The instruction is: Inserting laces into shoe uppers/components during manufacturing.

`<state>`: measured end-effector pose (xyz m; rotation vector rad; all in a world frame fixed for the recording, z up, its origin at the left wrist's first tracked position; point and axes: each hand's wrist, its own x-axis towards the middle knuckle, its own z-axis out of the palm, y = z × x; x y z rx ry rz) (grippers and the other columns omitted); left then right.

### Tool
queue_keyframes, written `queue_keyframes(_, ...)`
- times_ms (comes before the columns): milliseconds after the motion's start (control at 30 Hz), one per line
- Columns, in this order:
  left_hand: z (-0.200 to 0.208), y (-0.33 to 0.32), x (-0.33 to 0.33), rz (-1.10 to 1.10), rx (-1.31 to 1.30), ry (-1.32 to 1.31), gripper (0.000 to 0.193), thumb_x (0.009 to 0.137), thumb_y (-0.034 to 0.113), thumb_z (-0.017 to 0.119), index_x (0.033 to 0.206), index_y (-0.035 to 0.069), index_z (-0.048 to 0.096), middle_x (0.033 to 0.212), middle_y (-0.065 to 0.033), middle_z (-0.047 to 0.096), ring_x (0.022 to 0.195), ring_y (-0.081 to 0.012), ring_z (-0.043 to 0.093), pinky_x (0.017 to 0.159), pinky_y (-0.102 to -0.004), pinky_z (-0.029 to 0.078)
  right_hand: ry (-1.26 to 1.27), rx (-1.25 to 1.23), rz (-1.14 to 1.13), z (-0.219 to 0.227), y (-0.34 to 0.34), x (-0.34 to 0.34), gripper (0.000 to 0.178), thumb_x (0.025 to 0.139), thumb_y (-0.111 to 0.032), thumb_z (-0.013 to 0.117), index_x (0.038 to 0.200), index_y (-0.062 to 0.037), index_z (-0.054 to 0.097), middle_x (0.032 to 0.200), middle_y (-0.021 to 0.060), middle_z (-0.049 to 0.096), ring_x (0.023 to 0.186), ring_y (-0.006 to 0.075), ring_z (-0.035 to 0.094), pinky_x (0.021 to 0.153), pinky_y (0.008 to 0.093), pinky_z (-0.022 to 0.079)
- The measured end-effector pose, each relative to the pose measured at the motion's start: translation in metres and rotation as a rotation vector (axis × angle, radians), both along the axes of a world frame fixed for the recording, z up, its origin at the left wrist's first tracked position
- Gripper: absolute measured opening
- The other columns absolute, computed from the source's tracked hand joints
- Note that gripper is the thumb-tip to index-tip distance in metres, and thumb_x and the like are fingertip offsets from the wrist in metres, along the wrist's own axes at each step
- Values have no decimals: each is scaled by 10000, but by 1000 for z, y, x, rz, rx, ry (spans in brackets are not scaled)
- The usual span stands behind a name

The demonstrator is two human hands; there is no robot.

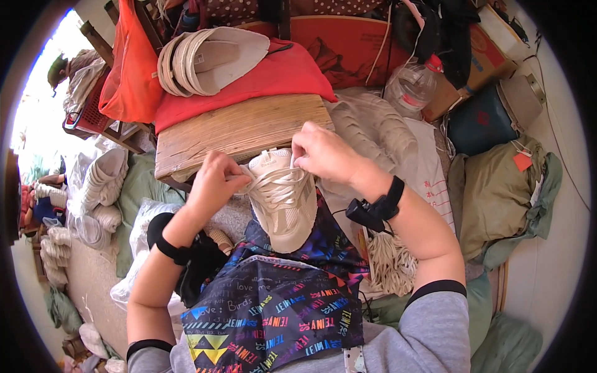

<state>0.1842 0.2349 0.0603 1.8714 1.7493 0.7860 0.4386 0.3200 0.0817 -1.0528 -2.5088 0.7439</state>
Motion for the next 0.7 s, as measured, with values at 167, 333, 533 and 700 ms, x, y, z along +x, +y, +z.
queue_keyframes(167,7,22,-17,-318,-10,-75,209,758,170,767,903,60,665,941,-102,480,821,-228,521,739,-321,469,65,-122,217,-5,24,14,210,783,-201,737,921,-68,651,970,69,478,965,209,499,813,314,429)
queue_keyframes(333,-5,27,-11,-432,-63,112,185,789,215,737,845,46,685,862,-111,481,812,-240,501,740,-316,449,-52,-189,231,-2,20,8,181,793,-224,730,856,-66,668,976,69,471,979,221,477,862,316,401)
queue_keyframes(533,-17,16,24,6,94,-141,178,793,211,721,806,34,704,831,-99,496,779,-216,507,716,-297,436,96,-1,-42,-32,3,-10,204,817,-254,716,816,-52,690,946,70,508,989,231,485,867,327,402)
queue_keyframes(700,26,5,37,-99,113,-513,213,940,211,616,859,32,699,801,9,482,750,-87,459,685,-231,393,614,-304,-155,-7,-1,-35,138,885,-126,656,819,-8,682,950,48,566,851,111,549,751,235,443)
